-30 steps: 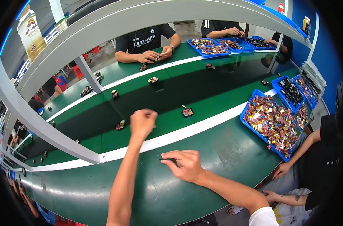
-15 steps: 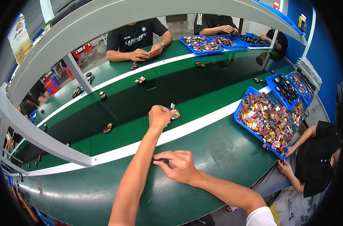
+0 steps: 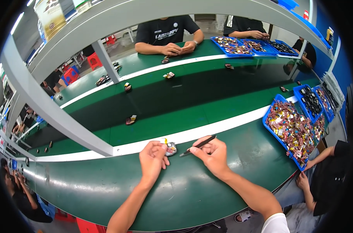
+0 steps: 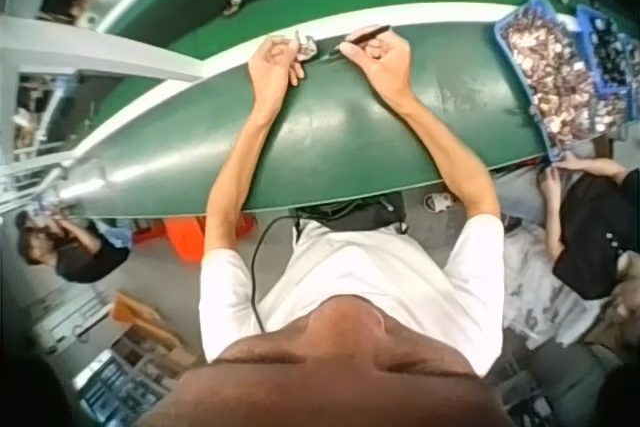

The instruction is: Assembling small electronic components on a production line, using a pen tool to mark or position parts.

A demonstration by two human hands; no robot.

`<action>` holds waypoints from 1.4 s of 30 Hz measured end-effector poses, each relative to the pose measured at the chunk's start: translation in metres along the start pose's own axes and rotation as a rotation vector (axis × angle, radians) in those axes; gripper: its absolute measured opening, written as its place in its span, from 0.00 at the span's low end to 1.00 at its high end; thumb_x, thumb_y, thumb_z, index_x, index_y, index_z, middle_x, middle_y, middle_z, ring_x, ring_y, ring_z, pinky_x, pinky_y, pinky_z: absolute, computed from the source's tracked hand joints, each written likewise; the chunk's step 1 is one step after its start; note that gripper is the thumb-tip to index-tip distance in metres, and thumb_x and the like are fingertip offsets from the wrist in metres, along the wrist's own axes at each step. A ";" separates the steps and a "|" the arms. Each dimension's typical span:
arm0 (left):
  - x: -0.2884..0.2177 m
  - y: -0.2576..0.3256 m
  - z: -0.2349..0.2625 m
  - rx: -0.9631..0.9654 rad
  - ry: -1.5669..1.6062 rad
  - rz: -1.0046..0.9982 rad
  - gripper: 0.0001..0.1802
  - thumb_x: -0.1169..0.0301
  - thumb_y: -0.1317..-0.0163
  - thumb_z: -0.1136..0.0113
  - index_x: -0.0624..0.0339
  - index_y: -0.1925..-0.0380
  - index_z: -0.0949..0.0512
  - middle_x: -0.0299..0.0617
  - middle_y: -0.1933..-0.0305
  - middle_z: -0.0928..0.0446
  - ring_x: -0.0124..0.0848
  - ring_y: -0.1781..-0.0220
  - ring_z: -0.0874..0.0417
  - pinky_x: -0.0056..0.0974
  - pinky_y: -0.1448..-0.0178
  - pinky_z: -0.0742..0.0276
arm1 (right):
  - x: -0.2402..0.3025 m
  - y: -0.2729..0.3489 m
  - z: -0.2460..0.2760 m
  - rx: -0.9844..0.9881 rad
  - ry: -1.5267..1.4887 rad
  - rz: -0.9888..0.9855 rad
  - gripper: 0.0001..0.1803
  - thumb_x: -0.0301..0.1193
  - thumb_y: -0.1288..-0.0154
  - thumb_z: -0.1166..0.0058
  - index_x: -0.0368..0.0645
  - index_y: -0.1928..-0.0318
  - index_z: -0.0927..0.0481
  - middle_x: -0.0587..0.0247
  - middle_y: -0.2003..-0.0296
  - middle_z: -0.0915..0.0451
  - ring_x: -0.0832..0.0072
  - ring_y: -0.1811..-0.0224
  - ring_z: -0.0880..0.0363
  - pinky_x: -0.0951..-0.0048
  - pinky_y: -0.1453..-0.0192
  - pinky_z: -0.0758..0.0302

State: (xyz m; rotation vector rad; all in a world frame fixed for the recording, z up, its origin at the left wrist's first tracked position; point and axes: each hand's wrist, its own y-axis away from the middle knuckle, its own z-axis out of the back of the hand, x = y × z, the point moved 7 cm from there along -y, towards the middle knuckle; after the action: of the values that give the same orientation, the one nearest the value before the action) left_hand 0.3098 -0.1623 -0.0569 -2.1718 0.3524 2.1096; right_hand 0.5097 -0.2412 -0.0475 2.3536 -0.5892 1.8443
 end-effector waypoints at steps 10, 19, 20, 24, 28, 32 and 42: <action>-0.002 0.016 -0.008 0.079 -0.048 -0.097 0.07 0.77 0.30 0.38 0.71 0.58 0.22 0.43 0.69 0.17 0.21 0.80 0.22 0.26 0.80 0.33 | 0.017 0.008 -0.009 0.045 0.247 0.152 0.07 0.18 0.40 0.32 0.35 0.63 0.17 0.66 0.71 0.14 0.95 0.81 0.34 0.87 0.78 0.41; -0.004 0.017 -0.013 0.078 -0.155 -0.222 0.06 0.79 0.32 0.37 0.73 0.60 0.21 0.42 0.69 0.16 0.19 0.79 0.23 0.26 0.77 0.28 | 0.022 0.011 -0.011 0.039 0.472 0.280 0.08 0.19 0.41 0.30 0.36 0.62 0.16 0.68 0.73 0.13 0.94 0.86 0.38 0.85 0.81 0.43; -0.004 0.017 -0.013 0.078 -0.155 -0.221 0.06 0.79 0.32 0.37 0.73 0.60 0.21 0.42 0.69 0.16 0.19 0.79 0.23 0.26 0.77 0.28 | 0.021 0.011 -0.011 0.040 0.502 0.285 0.08 0.20 0.41 0.30 0.37 0.63 0.16 0.69 0.74 0.14 0.94 0.86 0.38 0.84 0.81 0.43; -0.010 0.019 -0.013 0.072 -0.245 -0.308 0.05 0.79 0.32 0.36 0.72 0.61 0.20 0.39 0.72 0.16 0.17 0.79 0.23 0.25 0.78 0.29 | 0.019 0.011 -0.014 0.029 0.521 0.278 0.08 0.21 0.42 0.29 0.37 0.63 0.15 0.72 0.79 0.17 0.93 0.86 0.38 0.84 0.81 0.45; -0.015 0.022 -0.014 0.074 -0.331 -0.393 0.05 0.79 0.33 0.35 0.70 0.61 0.19 0.37 0.75 0.17 0.16 0.81 0.24 0.25 0.77 0.30 | 0.018 0.010 -0.014 0.035 0.515 0.262 0.08 0.21 0.42 0.29 0.37 0.63 0.16 0.73 0.80 0.18 0.93 0.86 0.39 0.84 0.81 0.45; -0.018 0.023 -0.011 0.075 -0.365 -0.433 0.05 0.79 0.35 0.34 0.70 0.61 0.19 0.37 0.75 0.17 0.16 0.80 0.24 0.24 0.77 0.31 | 0.009 0.008 -0.014 0.023 0.428 0.149 0.07 0.19 0.41 0.30 0.36 0.63 0.16 0.73 0.78 0.19 0.95 0.84 0.39 0.84 0.81 0.46; -0.023 0.025 -0.015 0.085 -0.373 -0.519 0.04 0.81 0.36 0.34 0.70 0.62 0.18 0.38 0.75 0.17 0.17 0.80 0.23 0.24 0.77 0.31 | -0.003 0.003 -0.010 0.045 0.176 -0.092 0.07 0.15 0.38 0.34 0.34 0.62 0.18 0.68 0.70 0.16 0.96 0.76 0.31 0.89 0.75 0.39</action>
State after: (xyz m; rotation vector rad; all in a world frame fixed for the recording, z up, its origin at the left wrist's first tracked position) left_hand 0.3183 -0.1873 -0.0314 -1.5507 -0.1395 2.0717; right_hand 0.4990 -0.2405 -0.0479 2.1742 -0.4175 2.0151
